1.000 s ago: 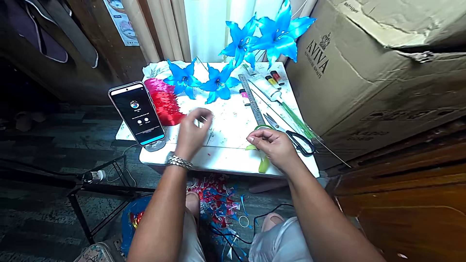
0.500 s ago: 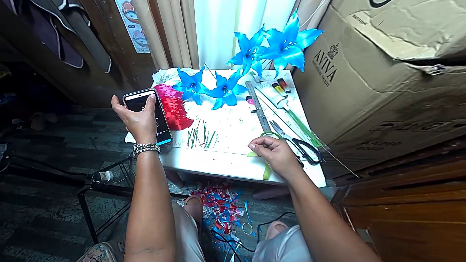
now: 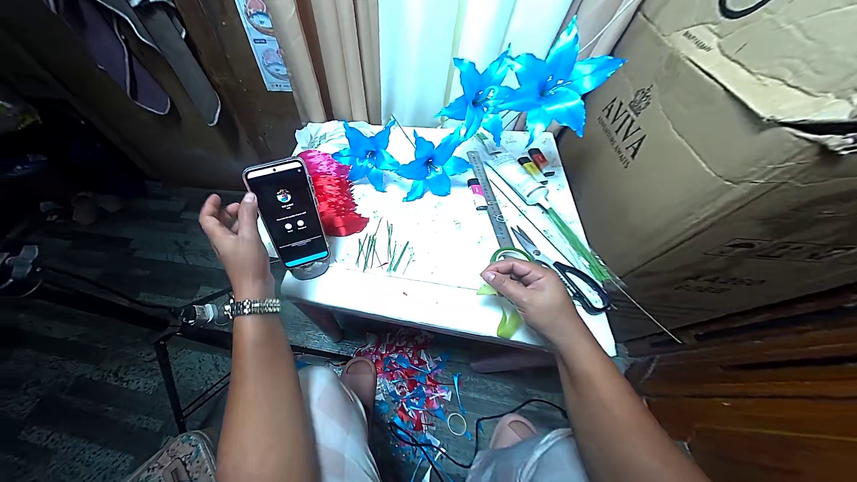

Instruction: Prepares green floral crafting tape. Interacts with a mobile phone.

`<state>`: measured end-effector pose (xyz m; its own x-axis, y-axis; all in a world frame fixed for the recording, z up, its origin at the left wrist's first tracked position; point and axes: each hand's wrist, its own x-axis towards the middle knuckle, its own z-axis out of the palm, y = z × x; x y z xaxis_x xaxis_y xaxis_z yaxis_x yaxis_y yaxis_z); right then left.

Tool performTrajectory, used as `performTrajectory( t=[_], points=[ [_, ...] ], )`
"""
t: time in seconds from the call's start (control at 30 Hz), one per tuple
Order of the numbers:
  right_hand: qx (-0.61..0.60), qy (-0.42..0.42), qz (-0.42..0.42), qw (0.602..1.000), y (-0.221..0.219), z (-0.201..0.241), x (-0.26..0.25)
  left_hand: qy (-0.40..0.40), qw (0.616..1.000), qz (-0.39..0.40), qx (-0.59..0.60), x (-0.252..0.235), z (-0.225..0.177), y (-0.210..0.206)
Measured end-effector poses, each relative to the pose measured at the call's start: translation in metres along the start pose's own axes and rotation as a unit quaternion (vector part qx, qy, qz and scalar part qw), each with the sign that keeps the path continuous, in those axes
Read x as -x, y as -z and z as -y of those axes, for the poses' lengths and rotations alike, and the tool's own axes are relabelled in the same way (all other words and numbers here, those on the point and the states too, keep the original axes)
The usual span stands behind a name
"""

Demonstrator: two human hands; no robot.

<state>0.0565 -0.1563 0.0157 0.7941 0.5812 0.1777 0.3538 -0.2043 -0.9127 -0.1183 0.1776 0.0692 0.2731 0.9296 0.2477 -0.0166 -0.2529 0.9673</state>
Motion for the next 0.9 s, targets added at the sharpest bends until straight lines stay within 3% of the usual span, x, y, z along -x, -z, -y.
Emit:
performTrajectory(
  t=[0.17,0.33,0.5,0.9],
  points=[
    [-0.039,-0.01,-0.018,0.999,-0.007,-0.001,0.001,0.068,0.992,0.098,0.03,-0.003,0.019,0.028],
    [-0.15,-0.034,-0.042,0.987,-0.017,-0.01,-0.001,0.043,0.972,0.225,-0.045,-0.008,0.026,0.043],
    [-0.104,-0.014,-0.039,0.994,-0.025,-0.019,-0.001,0.095,0.934,0.309,-0.154,-0.012,0.03,0.045],
    [-0.063,0.009,-0.027,0.998,-0.026,-0.023,0.002,0.124,0.913,0.338,-0.192,-0.018,0.035,0.025]
  ],
)
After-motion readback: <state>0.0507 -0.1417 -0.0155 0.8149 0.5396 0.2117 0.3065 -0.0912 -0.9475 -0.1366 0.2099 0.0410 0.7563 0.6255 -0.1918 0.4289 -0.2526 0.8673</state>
